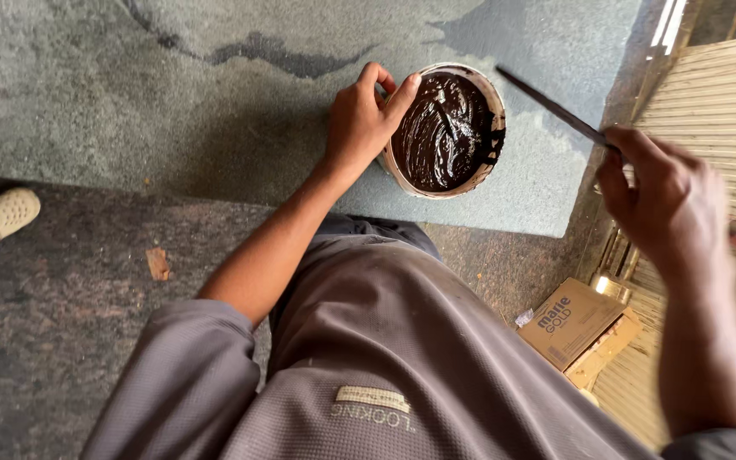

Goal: The person stirs a dark viscous substance in a white bucket using a flat metal tool. They repeatedly scrape the sides and bottom of the bucket to blend the material thoroughly. The task is performed on a polished stone floor in a workshop-like setting.

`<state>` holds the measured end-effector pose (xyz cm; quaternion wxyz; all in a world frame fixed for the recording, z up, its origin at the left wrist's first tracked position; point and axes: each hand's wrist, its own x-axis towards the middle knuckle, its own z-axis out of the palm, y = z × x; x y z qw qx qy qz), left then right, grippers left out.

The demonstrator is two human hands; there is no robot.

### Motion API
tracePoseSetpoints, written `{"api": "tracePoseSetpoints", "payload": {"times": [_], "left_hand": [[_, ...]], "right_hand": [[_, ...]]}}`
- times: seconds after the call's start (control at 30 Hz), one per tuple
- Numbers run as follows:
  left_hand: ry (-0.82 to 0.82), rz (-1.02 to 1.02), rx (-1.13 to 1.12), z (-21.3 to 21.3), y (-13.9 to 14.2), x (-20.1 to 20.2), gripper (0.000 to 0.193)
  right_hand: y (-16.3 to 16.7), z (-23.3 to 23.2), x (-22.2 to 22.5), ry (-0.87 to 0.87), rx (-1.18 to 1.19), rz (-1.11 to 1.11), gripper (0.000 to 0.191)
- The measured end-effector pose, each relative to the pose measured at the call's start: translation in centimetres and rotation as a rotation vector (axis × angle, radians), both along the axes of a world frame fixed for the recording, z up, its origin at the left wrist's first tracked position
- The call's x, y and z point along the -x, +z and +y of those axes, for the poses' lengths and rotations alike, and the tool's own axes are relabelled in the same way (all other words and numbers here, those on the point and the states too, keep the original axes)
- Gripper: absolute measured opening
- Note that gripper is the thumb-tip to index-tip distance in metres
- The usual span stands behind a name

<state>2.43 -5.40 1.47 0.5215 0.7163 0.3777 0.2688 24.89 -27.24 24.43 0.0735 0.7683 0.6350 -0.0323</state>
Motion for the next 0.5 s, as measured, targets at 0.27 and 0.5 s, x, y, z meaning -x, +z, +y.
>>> {"api": "tracePoseSetpoints", "payload": {"times": [0.27,0.5], "left_hand": [[0.099,-0.047,-0.101,0.3,-1.2,-1.5,0.047],[0.13,0.006,-0.054,1.3,-1.6,-1.1,0.048]], "right_hand": [[1.8,10.2,3.6,0.519,0.219,-0.651,0.042],[0.5,12.7,2.7,0.575,0.713,-0.728,0.027]]}}
